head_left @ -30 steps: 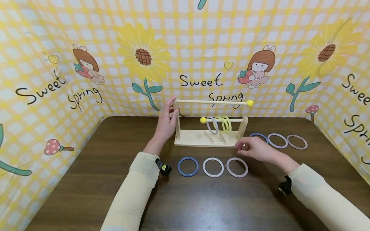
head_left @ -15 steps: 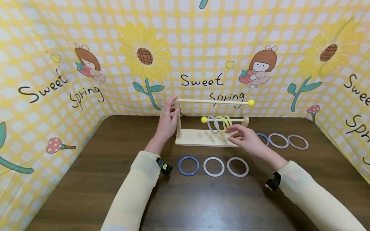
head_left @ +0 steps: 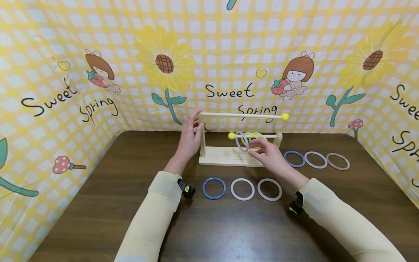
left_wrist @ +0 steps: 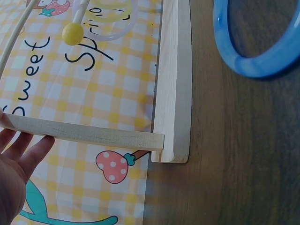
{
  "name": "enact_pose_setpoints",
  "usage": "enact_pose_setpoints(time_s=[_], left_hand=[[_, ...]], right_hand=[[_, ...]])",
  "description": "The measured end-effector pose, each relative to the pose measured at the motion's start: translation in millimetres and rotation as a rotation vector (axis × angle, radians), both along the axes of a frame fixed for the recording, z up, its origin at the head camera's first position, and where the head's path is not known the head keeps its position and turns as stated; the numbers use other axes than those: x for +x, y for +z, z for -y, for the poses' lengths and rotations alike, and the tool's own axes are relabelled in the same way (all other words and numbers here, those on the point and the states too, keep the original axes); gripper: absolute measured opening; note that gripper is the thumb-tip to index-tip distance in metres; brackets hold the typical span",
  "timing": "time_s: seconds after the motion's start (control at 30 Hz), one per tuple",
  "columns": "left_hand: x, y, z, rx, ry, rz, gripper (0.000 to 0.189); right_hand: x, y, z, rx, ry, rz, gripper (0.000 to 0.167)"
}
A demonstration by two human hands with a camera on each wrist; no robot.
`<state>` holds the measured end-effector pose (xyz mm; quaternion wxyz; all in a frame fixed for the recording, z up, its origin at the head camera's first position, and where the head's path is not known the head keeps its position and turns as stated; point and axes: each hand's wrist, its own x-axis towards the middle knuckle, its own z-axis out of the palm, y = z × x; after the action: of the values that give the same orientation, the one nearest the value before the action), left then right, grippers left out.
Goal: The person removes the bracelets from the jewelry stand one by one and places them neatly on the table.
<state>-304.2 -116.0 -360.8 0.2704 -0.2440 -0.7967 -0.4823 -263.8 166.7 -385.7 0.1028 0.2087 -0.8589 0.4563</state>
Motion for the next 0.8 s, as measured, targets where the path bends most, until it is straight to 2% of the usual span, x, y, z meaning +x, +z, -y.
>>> enact_pose_setpoints(time_s=[0.3,0.5,0.8], left_hand=[[-0.8,-1.6,0.7,-0.013,0.008,-0.003,0.047],[0.5,-1.0,0.7,-0.020,0.013,0.001,0.046],[1.0,0.5,0.8,-0.011,0.015,0.007,0.046]], right_hand=[[-3.9,-1.8,14.6,-0.039,-0.063,-0.004,0.020],[-5.2,-2.9,18.6,-0.026,-0.096,-0.016,0.015],[-7.8,-2.8,24.1,-0.028,-0.110,-0.042,0.013]])
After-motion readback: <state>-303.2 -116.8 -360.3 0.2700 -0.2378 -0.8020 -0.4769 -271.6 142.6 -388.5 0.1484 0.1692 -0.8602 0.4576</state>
